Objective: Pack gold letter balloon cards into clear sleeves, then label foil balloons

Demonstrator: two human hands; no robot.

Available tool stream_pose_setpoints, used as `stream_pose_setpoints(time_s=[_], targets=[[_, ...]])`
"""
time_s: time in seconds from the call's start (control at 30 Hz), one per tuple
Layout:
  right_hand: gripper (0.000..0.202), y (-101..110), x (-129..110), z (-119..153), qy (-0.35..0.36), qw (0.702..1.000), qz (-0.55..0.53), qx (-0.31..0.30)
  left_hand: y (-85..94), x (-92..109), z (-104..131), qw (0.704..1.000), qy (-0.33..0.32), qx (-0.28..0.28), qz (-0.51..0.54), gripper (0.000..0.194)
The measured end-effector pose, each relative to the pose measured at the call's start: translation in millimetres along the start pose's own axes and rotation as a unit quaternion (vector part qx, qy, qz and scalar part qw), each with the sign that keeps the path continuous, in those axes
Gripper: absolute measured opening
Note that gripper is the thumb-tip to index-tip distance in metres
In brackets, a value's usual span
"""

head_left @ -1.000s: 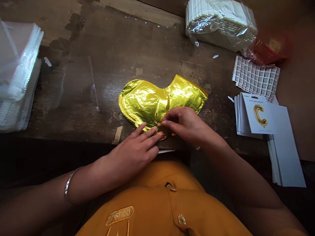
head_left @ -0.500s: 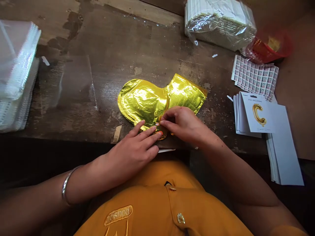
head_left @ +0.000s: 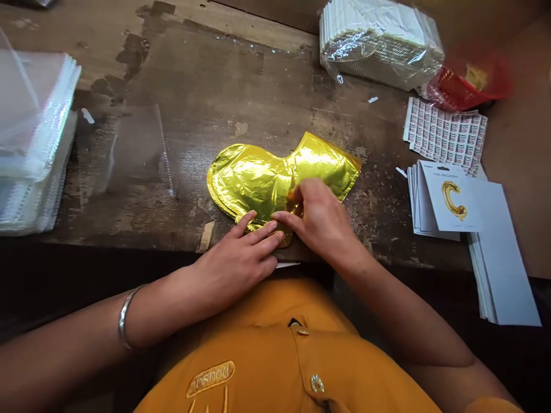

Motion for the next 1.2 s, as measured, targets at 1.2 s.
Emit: stream_pose_setpoints(time_s=[1.2], targets=[[0.018, 7.1, 18.4, 8.6, 0.100, 0.961, -0.252, -0.060, 35.0, -0.6, 10.2, 0.992, 0.112, 0.058, 0.023, 0.013]])
Point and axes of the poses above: each hand's wrist, its own z-axis away from the middle knuckle, its own y-axis out of the back of the hand, x = y × z, the point moved 4 cm from there along -z, towards the middle knuckle, and after that the axes turned 6 degrees about z, right-handed, at the moved point
